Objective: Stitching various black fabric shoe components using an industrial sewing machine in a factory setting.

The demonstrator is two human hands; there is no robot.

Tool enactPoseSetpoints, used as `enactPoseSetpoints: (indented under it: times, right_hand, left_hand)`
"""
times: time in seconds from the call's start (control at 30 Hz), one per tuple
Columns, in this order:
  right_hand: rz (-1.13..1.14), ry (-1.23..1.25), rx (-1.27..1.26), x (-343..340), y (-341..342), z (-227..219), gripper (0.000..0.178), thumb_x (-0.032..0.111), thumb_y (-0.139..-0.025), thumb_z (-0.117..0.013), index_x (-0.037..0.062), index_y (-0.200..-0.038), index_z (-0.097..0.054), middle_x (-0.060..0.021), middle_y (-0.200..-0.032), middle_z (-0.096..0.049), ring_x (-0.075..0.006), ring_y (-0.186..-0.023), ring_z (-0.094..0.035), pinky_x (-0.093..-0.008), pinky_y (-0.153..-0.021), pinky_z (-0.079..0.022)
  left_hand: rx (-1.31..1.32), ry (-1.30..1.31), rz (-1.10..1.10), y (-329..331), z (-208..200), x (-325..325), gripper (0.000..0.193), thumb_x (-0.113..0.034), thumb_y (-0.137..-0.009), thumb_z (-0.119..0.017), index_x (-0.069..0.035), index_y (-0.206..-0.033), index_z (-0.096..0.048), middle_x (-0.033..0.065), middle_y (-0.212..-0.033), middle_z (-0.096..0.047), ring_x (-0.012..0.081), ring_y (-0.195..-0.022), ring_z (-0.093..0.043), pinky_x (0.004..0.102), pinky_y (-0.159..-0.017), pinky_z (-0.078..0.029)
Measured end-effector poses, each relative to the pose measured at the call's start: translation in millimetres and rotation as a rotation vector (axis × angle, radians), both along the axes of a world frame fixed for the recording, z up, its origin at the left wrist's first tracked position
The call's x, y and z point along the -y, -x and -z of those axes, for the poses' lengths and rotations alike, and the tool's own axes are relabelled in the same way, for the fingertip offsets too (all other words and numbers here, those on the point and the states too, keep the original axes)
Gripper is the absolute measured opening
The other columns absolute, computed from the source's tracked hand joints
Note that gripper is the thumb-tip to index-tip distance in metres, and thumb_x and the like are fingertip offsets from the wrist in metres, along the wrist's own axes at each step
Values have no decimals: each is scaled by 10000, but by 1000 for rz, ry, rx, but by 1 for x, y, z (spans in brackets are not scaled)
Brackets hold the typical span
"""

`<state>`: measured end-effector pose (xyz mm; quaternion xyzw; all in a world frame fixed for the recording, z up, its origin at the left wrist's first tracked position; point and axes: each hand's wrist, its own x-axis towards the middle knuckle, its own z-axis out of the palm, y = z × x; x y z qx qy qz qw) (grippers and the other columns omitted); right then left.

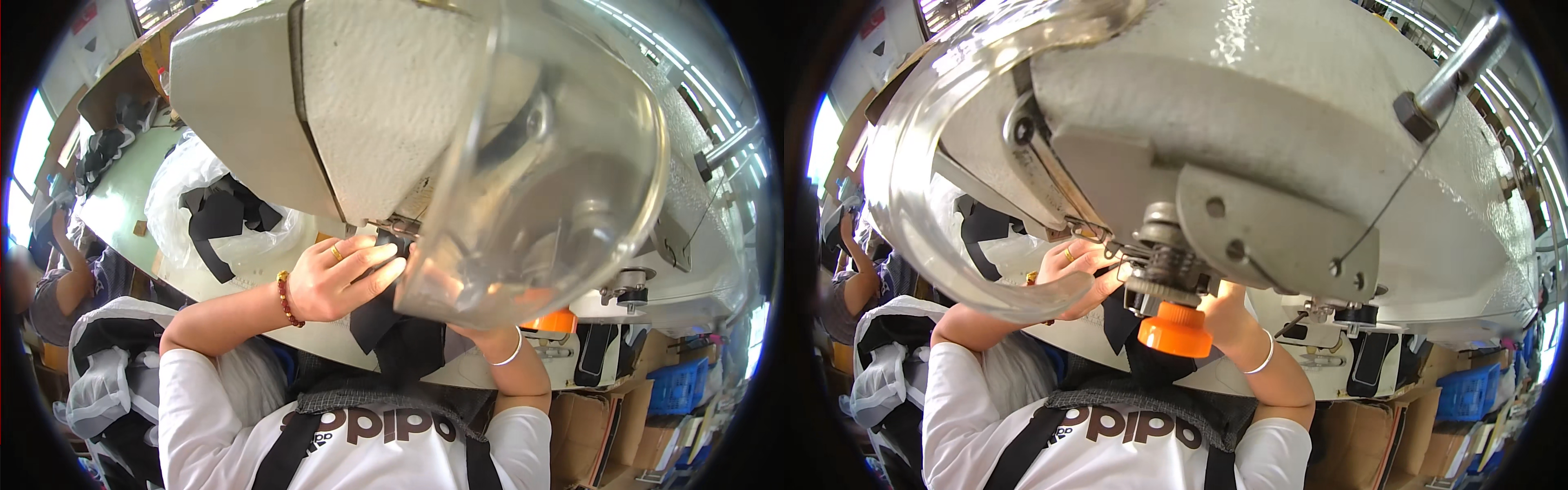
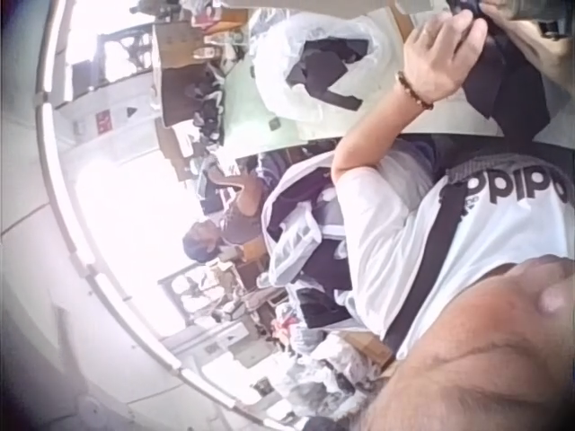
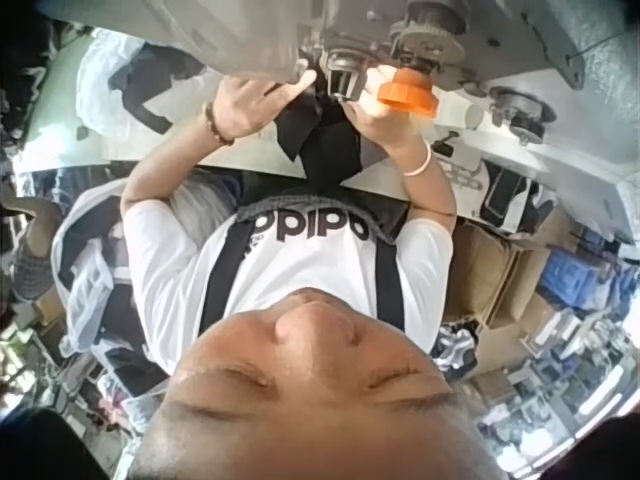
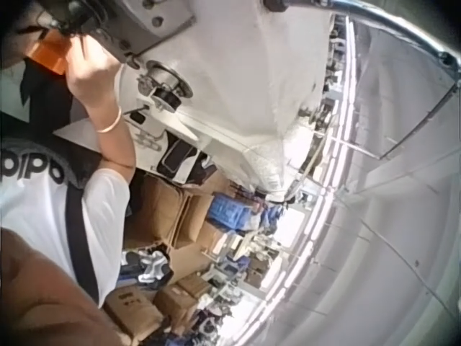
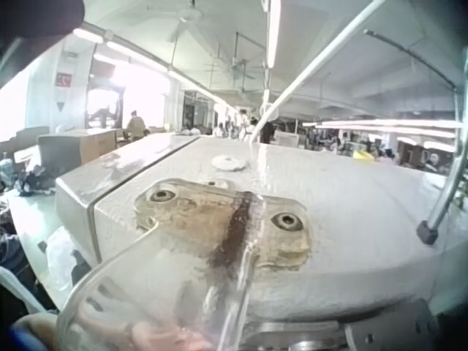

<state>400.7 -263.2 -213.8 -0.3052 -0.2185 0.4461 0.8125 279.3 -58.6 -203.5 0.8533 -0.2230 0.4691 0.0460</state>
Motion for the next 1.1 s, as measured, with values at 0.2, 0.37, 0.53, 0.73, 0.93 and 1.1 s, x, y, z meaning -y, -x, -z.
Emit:
enactPoseSetpoints:
  times: [0.2, 0.37, 0.53, 0.73, 0.93, 1.1]
  right_hand:
    - [-64, 472, 1498, 9, -17, 6, 746, 411, -917, -651, 53, -1511, -375, -198, -1481, -463, -354, -1306, -490, -496, -1089, -397]
    - [-34, 670, 1819, 24, -51, 2, 785, 515, -882, -669, 91, -1475, -380, -189, -1455, -435, -387, -1322, -430, -512, -1076, -341]
    - [103, 572, 1874, 60, -27, 17, 645, 445, -879, -671, 80, -1354, -432, -178, -1314, -466, -371, -1196, -466, -485, -992, -371]
    - [285, 477, 1935, 45, -15, 8, 479, 360, -874, -673, 67, -1208, -494, -164, -1145, -503, -350, -1046, -509, -451, -892, -408]
    - [462, 358, 1990, 24, -19, -7, 317, 276, -870, -675, 53, -1062, -557, -151, -976, -540, -330, -895, -552, -418, -791, -444]
    - [610, 255, 2022, 12, -12, -14, 192, 206, -866, -677, 42, -940, -609, -140, -835, -571, -313, -770, -587, -390, -708, -475]
  left_hand:
    - [-18, -39, 54, 5, -14, -6, 329, -5, -698, -690, -6, -1026, -716, 114, -1032, -676, 227, -809, -690, 291, -569, -562]
    - [-104, 53, 153, 7, 4, -14, 290, -6, -534, -658, 70, -814, -661, 189, -936, -639, 254, -731, -674, 335, -527, -556]
    - [-50, 216, 114, 3, 6, -9, 172, 47, -726, -755, -51, -856, -702, 19, -721, -575, 190, -591, -575, 305, -512, -444]
    - [-9, 15, 94, 3, -3, -10, 292, 57, -687, -664, 21, -973, -709, 137, -1010, -702, 201, -725, -691, 269, -447, -433]
    - [-82, 167, 91, 3, 17, -8, 377, 70, -729, -657, -11, -1092, -715, 101, -1053, -718, 144, -735, -690, 231, -421, -336]
    - [-51, 143, 50, 1, 5, -7, 351, 79, -747, -648, -10, -1080, -715, 103, -1065, -718, 112, -701, -657, 226, -421, -327]
